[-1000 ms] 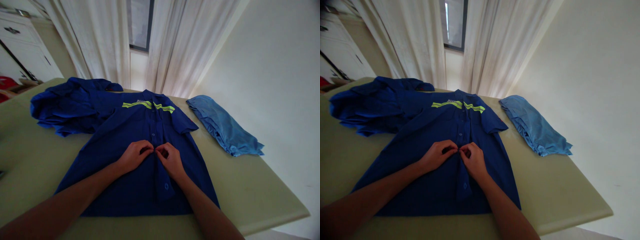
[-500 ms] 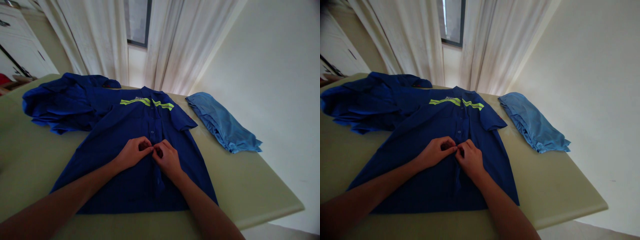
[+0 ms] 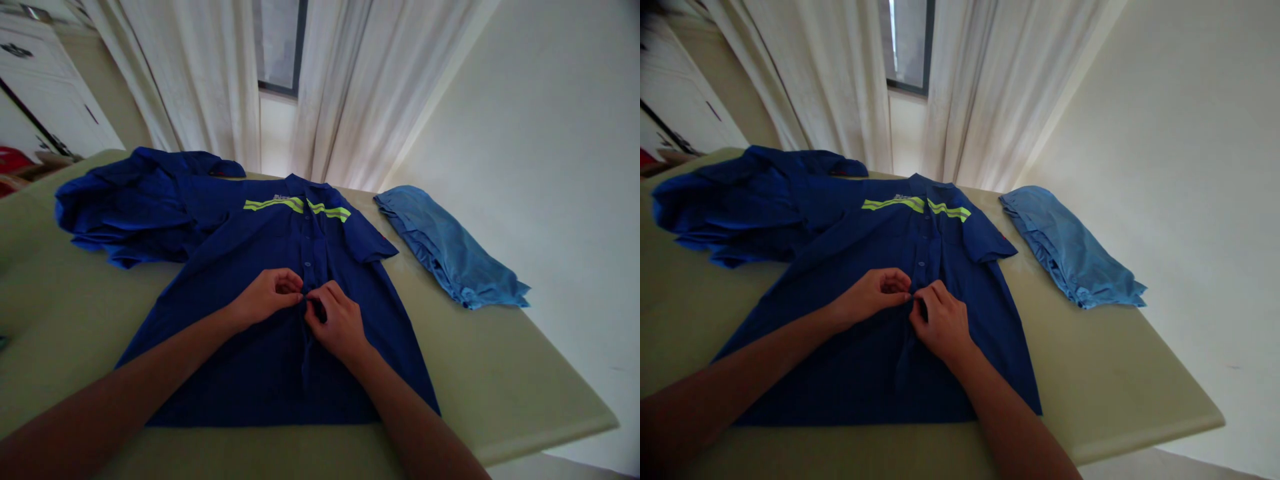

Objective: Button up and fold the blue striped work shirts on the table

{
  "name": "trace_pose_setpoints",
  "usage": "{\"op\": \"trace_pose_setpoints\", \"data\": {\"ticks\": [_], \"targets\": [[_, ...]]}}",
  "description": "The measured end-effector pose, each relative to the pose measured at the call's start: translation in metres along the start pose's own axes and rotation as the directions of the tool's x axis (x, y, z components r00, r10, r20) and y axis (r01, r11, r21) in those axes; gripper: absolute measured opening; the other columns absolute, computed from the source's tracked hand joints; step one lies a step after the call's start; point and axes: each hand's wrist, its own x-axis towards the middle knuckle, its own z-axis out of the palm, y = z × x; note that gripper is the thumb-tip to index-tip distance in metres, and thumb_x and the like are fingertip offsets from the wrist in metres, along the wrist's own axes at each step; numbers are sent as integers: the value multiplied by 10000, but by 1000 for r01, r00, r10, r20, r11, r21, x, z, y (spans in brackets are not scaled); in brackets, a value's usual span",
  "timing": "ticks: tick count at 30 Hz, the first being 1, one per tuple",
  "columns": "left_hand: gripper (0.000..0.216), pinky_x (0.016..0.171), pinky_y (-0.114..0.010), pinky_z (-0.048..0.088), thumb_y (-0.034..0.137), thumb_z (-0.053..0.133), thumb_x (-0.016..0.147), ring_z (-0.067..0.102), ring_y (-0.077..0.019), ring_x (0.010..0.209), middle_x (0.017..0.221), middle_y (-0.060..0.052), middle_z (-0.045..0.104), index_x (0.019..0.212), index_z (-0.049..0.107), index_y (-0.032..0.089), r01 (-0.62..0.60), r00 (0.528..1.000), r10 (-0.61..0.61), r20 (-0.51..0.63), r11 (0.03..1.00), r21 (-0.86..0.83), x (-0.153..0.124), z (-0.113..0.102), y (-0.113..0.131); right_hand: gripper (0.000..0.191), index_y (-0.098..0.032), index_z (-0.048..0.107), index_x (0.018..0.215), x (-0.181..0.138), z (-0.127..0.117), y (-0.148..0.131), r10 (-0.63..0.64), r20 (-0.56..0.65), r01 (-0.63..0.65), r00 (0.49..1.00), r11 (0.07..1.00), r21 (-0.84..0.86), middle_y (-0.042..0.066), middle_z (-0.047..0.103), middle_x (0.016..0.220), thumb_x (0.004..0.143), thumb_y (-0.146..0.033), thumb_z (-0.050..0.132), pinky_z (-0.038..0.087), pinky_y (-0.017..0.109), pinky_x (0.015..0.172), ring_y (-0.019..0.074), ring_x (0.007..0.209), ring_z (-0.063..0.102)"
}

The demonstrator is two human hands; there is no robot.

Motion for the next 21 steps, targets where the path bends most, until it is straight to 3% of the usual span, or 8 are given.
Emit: {"op": "trace_pose_setpoints", "data": {"ticks": [4, 9, 12, 16, 18, 21], "targets": [[319, 695, -253, 471, 276, 804, 682, 637, -127, 730, 825, 1, 708, 950, 673, 163, 24, 1000, -24, 6, 999, -35, -2, -1, 4, 109, -214, 682, 1019, 0, -3, 1, -19, 1, 19, 1000, 996, 92, 40, 649, 974, 933, -228, 618, 483, 251, 659, 123, 709, 609], [370, 644, -249, 414, 309, 792, 689, 602, -118, 697, 872, -11, 706, 995, 648, 160, 22, 1000, -22, 13, 1000, 12, -3, -3, 7, 134, -213, 706, 996, 4, -2, 3, 116, 52, -126, 992, 946, 297, 13, 618, 918, 864, -228, 718, 477, 239, 605, 101, 639, 566], [383, 620, -246, 400, 316, 783, 697, 586, -111, 668, 885, -17, 708, 1012, 632, 158, 14, 999, -15, 34, 999, 30, -2, -3, 4, 153, -215, 705, 997, 6, -1, 3, 163, 93, -184, 982, 934, 308, 4, 609, 916, 846, -205, 730, 468, 236, 598, 98, 636, 559], [359, 560, -232, 373, 344, 752, 751, 548, -100, 601, 840, -1, 703, 1031, 616, 165, -44, 998, 40, 40, 993, 105, 0, -1, -2, 101, -219, 687, 960, 6, -2, 2, 144, 97, -164, 985, 956, 245, 10, 615, 931, 863, -194, 704, 471, 244, 640, 113, 690, 575], [294, 587, -241, 415, 370, 695, 823, 581, -121, 641, 830, 2, 700, 1033, 623, 176, -109, 994, 109, 11, 978, 179, -1, 0, -6, 74, -215, 672, 927, 6, -1, 2, 127, 78, -142, 989, 965, 222, 11, 617, 922, 862, -191, 699, 473, 249, 666, 121, 715, 579], [224, 748, -279, 498, 372, 543, 950, 660, -164, 810, 890, -14, 712, 1040, 644, 194, -200, 973, 226, -47, 929, 310, -2, 1, -8, 58, -210, 660, 901, 7, 0, 3, 141, 74, -156, 987, 956, 250, 5, 611, 893, 863, -203, 702, 468, 248, 662, 120, 699, 570]]}}
